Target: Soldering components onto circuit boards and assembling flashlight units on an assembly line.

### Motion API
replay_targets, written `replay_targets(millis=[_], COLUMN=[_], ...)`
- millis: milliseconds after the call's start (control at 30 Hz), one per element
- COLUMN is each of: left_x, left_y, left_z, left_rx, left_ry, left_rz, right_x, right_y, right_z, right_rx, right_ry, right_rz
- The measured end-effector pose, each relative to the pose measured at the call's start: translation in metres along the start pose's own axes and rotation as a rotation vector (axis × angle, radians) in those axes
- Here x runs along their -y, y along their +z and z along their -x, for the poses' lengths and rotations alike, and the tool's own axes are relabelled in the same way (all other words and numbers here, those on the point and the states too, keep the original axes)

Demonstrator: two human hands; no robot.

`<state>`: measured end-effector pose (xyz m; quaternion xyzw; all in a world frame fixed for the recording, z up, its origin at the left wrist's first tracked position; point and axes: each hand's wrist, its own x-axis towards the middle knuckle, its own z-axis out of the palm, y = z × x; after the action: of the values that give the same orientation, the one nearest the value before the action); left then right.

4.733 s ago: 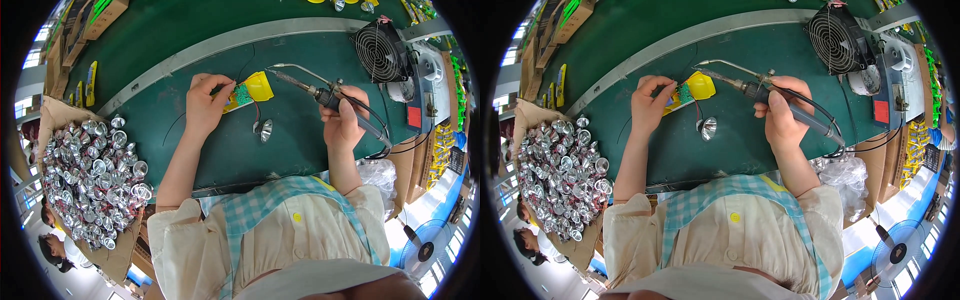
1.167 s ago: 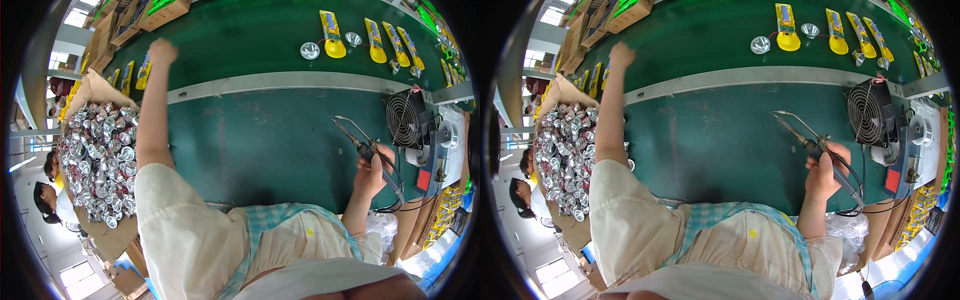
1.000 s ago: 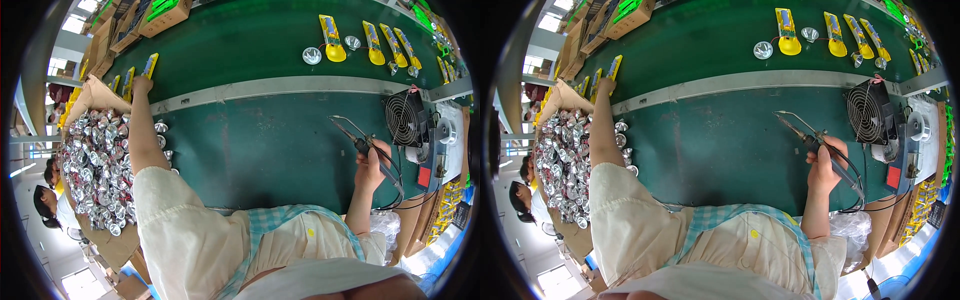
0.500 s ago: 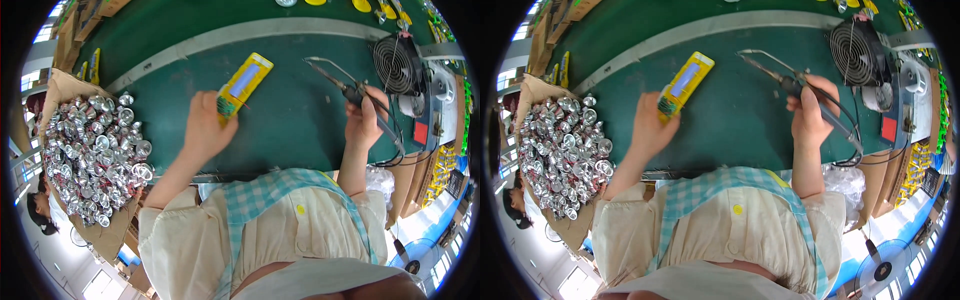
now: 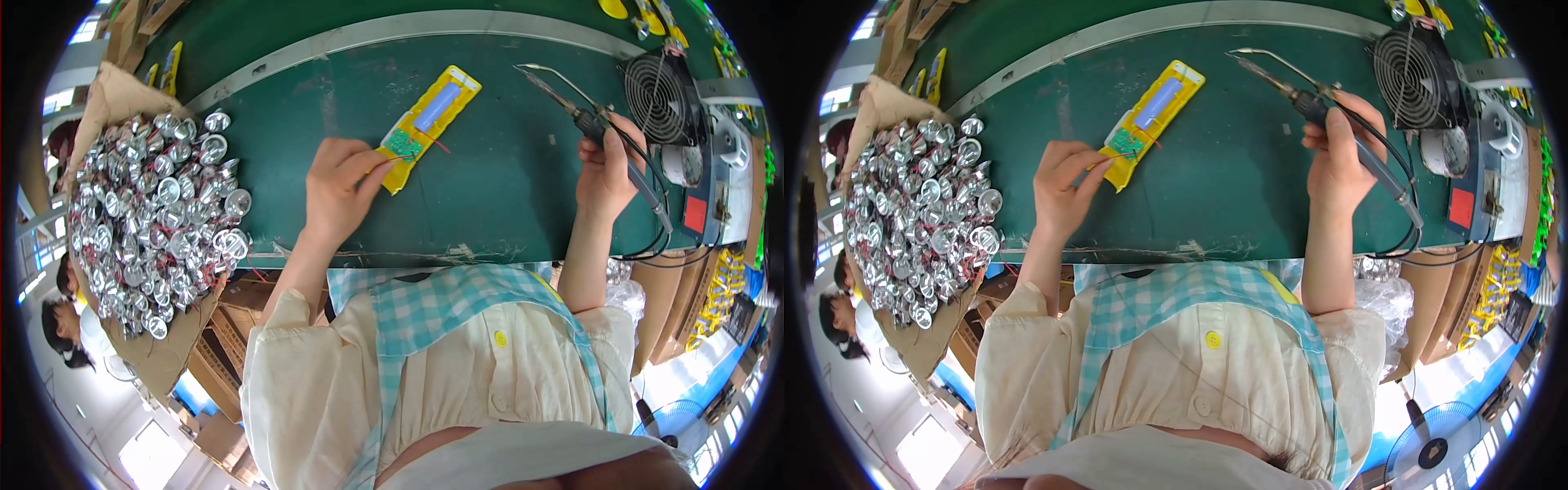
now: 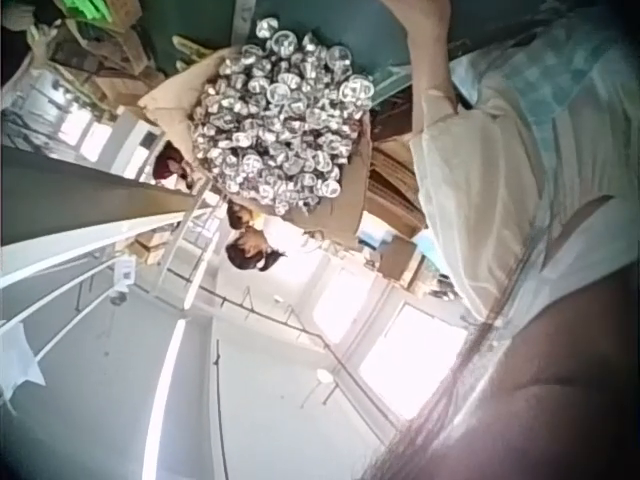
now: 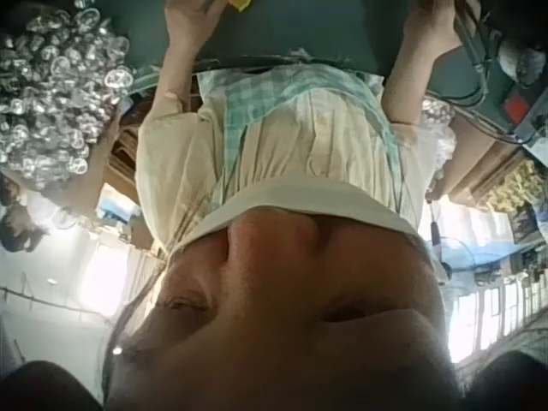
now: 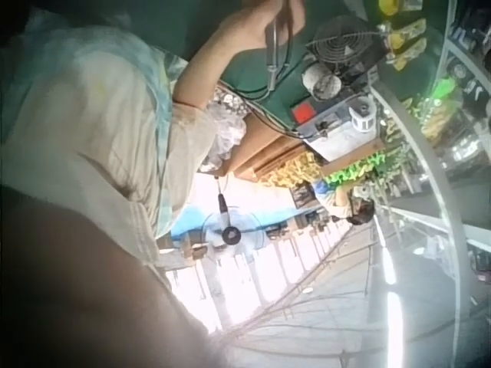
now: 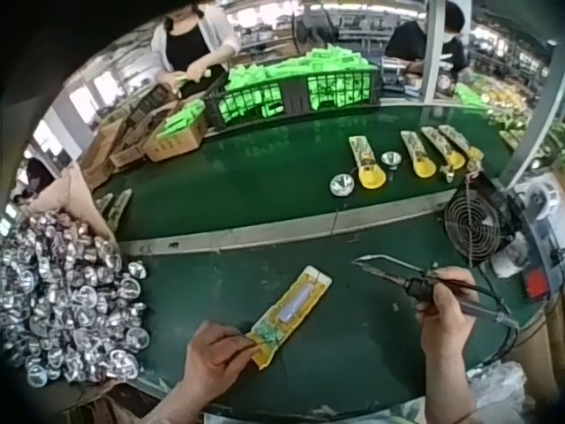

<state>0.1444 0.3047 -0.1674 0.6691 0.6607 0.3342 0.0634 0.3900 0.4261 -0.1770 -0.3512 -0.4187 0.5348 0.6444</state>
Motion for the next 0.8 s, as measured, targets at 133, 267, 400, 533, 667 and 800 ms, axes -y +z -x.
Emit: replay_targets(millis=[133,267,400,533,667,800], left_x=[-0.015,-0.011,0.036,0.152,0.158,0.083], left_y=[0.003,0.012,-0.05,-0.128,-0.122,-0.07], left_z=[-0.004,0.002,-0.03,-0.032,-0.05,-0.046], left_rx=[0.101,0.369,0.013,0.071,0.484,0.557], left_ry=[0.396,0.475,0.194,-0.227,-0.327,0.349], left_rz=[-0.254,-0.176,-0.249,-0.91,-0.877,-0.657], right_x=[-0.001,-0.002,-0.005,-0.003,-0.005,-0.008], right_y=[0.001,0.002,-0.004,0.001,0.001,0.004], right_z=[0.001,0.0,0.0,0.001,0.0,0.001], right_rx=[0.019,0.038,0.007,0.038,0.036,0.01], right_ry=[0.004,-0.004,-0.013,0.002,-0.011,-0.003], right_rz=[0.008,0.001,0.023,0.022,0.033,0.036])
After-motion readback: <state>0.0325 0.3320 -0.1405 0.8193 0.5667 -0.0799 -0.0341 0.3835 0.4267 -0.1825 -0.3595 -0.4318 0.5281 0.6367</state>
